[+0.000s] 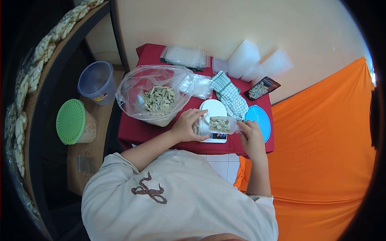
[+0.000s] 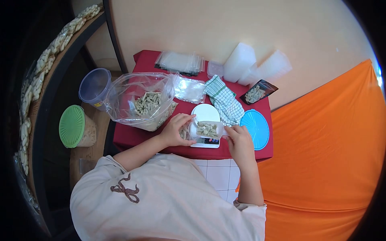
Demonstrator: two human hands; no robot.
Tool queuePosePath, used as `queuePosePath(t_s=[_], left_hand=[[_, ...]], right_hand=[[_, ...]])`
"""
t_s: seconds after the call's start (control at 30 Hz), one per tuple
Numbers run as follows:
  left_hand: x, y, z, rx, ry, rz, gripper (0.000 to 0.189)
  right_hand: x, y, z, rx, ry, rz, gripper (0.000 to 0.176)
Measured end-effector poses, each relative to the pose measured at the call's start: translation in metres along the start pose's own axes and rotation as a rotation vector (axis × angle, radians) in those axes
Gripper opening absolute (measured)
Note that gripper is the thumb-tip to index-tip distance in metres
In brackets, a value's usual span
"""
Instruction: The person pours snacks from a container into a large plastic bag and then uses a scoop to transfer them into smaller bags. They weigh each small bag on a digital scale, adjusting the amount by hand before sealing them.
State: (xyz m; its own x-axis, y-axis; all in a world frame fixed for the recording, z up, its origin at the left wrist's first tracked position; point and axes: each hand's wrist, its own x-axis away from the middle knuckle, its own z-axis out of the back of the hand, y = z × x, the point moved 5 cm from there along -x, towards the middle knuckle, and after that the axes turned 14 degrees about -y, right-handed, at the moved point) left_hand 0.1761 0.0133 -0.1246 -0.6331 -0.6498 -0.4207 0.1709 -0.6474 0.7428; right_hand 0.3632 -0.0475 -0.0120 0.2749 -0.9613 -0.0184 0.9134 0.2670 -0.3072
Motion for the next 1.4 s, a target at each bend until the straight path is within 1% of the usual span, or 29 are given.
queuePosePath(t_s=[0.07, 0.13, 0.23, 0.37, 0.43, 0.47, 0.53, 0.57, 0.63, 0.67, 0.73, 0.77, 0.83, 0.87, 0.93, 0.97, 1.0, 1.07, 1.2, 1.4], left_hand=[[0.000, 0.002, -0.001, -0.024, -0.006, 0.001, 0.080], [-0.001, 0.001, -0.004, -0.043, -0.063, 0.031, 0.080], [-0.002, 0.000, -0.005, -0.044, -0.058, 0.019, 0.079], [-0.002, -0.002, -0.005, -0.019, -0.069, 0.023, 0.079], [-0.003, -0.002, -0.004, -0.008, -0.062, -0.007, 0.078], [-0.004, -0.002, -0.004, -0.006, -0.064, -0.007, 0.078], [-0.004, -0.003, -0.004, -0.008, -0.073, 0.007, 0.078], [-0.005, -0.004, -0.004, -0.007, -0.076, 0.007, 0.078], [-0.006, -0.006, -0.005, 0.005, -0.070, 0.001, 0.079], [-0.006, -0.007, -0.005, 0.003, -0.075, 0.002, 0.079], [-0.007, -0.007, -0.005, 0.008, -0.062, 0.000, 0.080], [-0.007, -0.007, -0.006, 0.004, -0.073, 0.000, 0.080], [-0.007, -0.005, -0.007, -0.027, -0.076, -0.002, 0.081], [-0.008, -0.005, -0.009, -0.030, -0.093, -0.006, 0.081], [-0.009, -0.005, -0.011, -0.069, -0.084, 0.005, 0.081], [-0.010, -0.005, -0.013, -0.073, -0.099, 0.001, 0.081], [-0.010, -0.004, -0.014, -0.091, -0.097, 0.002, 0.081], [-0.012, -0.002, -0.016, -0.116, -0.102, 0.002, 0.081], [-0.014, -0.001, -0.018, -0.118, -0.119, 0.034, 0.081], [-0.016, 0.002, -0.022, -0.169, -0.095, 0.054, 0.079]], right_hand=[[-0.002, -0.011, -0.001, 0.062, -0.003, -0.018, 0.027], [-0.004, -0.023, -0.003, 0.149, -0.063, -0.046, 0.029], [-0.005, -0.033, -0.002, 0.179, -0.067, -0.078, 0.027], [-0.006, -0.031, -0.004, 0.174, -0.068, -0.131, 0.027], [-0.005, -0.019, -0.011, -0.001, -0.138, -0.183, 0.028], [-0.004, -0.012, -0.014, -0.001, -0.139, -0.186, 0.028], [0.002, 0.010, -0.027, -0.290, -0.111, -0.226, 0.029], [0.004, 0.021, -0.035, -0.292, -0.111, -0.229, 0.029], [0.009, 0.034, -0.043, -0.579, -0.002, -0.183, 0.026], [0.012, 0.039, -0.047, -0.583, 0.000, -0.185, 0.026], [0.016, 0.035, -0.043, -0.480, 0.055, -0.175, 0.027], [0.018, 0.032, -0.041, -0.489, 0.061, -0.180, 0.027], [0.019, 0.017, -0.029, -0.207, 0.062, -0.170, 0.031], [0.019, 0.012, -0.025, -0.218, 0.072, -0.182, 0.031], [0.017, 0.001, -0.016, -0.088, 0.060, -0.191, 0.030], [0.016, -0.002, -0.013, -0.071, 0.046, -0.206, 0.029], [0.016, 0.000, -0.013, -0.082, 0.055, -0.213, 0.029], [0.014, 0.001, -0.013, -0.001, 0.044, -0.193, 0.029], [0.014, 0.009, -0.015, -0.021, 0.052, -0.200, 0.029], [0.013, 0.031, -0.020, -0.149, -0.014, -0.220, 0.028]])
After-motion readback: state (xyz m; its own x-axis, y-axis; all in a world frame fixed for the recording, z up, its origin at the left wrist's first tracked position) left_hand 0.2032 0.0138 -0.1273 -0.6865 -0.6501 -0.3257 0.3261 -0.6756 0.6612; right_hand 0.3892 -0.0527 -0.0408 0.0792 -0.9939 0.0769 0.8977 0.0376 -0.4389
